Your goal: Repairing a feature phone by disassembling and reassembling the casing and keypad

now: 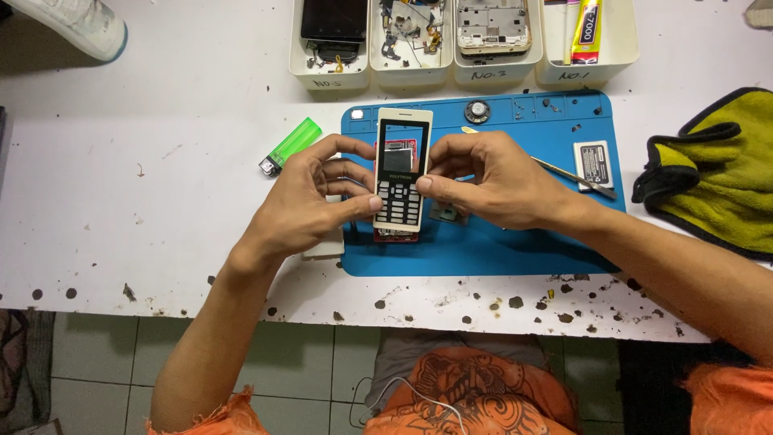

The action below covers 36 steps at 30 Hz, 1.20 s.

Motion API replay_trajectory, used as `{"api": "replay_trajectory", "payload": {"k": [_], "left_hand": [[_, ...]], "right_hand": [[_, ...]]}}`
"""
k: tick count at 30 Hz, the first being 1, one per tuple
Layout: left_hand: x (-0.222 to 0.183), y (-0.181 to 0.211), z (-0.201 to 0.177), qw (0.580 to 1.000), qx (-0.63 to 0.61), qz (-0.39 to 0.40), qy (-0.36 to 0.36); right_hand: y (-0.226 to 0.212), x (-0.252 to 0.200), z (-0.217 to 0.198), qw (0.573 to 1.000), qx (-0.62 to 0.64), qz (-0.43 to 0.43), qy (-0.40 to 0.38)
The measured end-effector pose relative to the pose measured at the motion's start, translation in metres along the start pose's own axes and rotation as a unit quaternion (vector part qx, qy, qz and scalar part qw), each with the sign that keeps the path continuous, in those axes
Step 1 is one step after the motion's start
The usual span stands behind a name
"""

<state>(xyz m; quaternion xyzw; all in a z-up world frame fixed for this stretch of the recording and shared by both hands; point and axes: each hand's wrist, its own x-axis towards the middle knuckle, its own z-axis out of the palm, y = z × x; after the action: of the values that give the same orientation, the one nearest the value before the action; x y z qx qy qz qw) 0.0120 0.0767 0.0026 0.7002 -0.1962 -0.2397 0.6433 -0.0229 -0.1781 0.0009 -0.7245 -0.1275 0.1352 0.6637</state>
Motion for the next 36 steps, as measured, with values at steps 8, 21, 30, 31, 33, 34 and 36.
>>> {"api": "replay_trajectory", "payload": {"k": [8, 21, 30, 31, 33, 34, 36], "left_hand": [[-0.003, -0.003, -0.001, 0.999, 0.004, -0.04, -0.016], [-0.008, 0.004, 0.005, 0.995, 0.065, -0.07, 0.014], [-0.009, 0.017, 0.012, 0.989, 0.122, -0.087, 0.014], [-0.009, 0.019, 0.012, 0.989, 0.123, -0.086, 0.013], [-0.009, 0.023, 0.014, 0.986, 0.137, -0.097, 0.018], [-0.009, 0.022, 0.014, 0.986, 0.137, -0.096, 0.017], [-0.009, 0.021, 0.016, 0.982, 0.157, -0.107, 0.022]], "right_hand": [[0.004, -0.003, 0.007, 0.999, -0.028, 0.012, 0.011], [0.001, -0.001, 0.012, 0.994, -0.102, 0.048, 0.015], [-0.013, -0.004, 0.015, 0.987, -0.154, 0.036, 0.01], [-0.014, -0.005, 0.015, 0.987, -0.154, 0.036, 0.01], [-0.015, -0.005, 0.017, 0.986, -0.162, 0.04, 0.012], [-0.015, -0.005, 0.016, 0.986, -0.162, 0.04, 0.013], [-0.016, -0.003, 0.017, 0.982, -0.183, 0.043, 0.006]]}}
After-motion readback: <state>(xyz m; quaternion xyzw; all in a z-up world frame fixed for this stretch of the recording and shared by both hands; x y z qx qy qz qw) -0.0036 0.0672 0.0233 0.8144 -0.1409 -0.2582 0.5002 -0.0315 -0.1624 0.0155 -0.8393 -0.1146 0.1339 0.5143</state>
